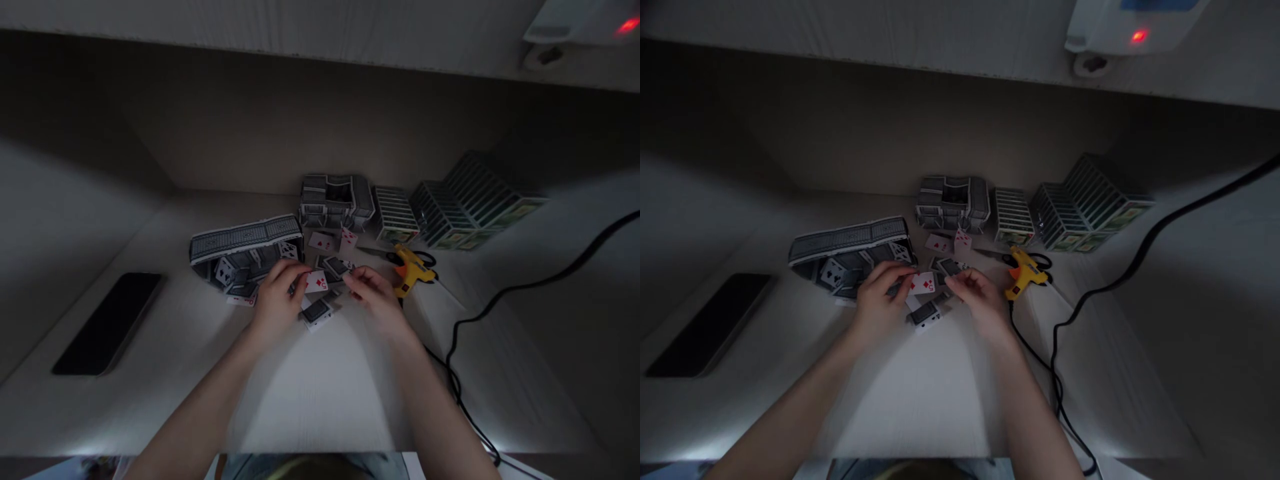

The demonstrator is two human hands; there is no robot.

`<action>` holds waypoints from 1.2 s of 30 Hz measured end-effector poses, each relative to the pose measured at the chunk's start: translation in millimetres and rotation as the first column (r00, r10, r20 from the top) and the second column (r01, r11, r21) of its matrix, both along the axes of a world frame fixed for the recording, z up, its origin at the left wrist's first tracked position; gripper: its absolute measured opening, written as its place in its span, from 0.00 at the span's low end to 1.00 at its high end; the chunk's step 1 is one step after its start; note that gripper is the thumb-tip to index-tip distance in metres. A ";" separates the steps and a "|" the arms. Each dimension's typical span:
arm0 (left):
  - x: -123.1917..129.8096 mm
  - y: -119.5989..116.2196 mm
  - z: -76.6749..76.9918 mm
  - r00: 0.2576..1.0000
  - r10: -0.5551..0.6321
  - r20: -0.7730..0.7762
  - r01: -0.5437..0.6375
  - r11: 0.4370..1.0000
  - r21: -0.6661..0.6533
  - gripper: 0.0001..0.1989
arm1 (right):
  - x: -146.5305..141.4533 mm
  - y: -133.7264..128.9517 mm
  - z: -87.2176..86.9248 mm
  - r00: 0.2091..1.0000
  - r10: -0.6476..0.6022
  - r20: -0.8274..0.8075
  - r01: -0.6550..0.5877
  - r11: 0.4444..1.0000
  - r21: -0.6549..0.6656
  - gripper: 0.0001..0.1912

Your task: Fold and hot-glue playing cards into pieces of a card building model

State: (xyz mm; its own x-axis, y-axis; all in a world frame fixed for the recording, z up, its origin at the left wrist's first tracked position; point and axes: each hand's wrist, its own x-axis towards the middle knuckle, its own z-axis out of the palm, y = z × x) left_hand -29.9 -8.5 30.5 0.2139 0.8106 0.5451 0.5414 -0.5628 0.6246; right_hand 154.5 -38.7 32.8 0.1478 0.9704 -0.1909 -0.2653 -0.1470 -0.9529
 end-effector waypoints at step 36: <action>2.6 0.1 -3.3 0.999 -0.034 -0.006 0.032 0.990 -0.134 0.07 | -9.0 0.6 0.3 0.978 0.206 -0.028 -0.208 0.972 -0.107 0.21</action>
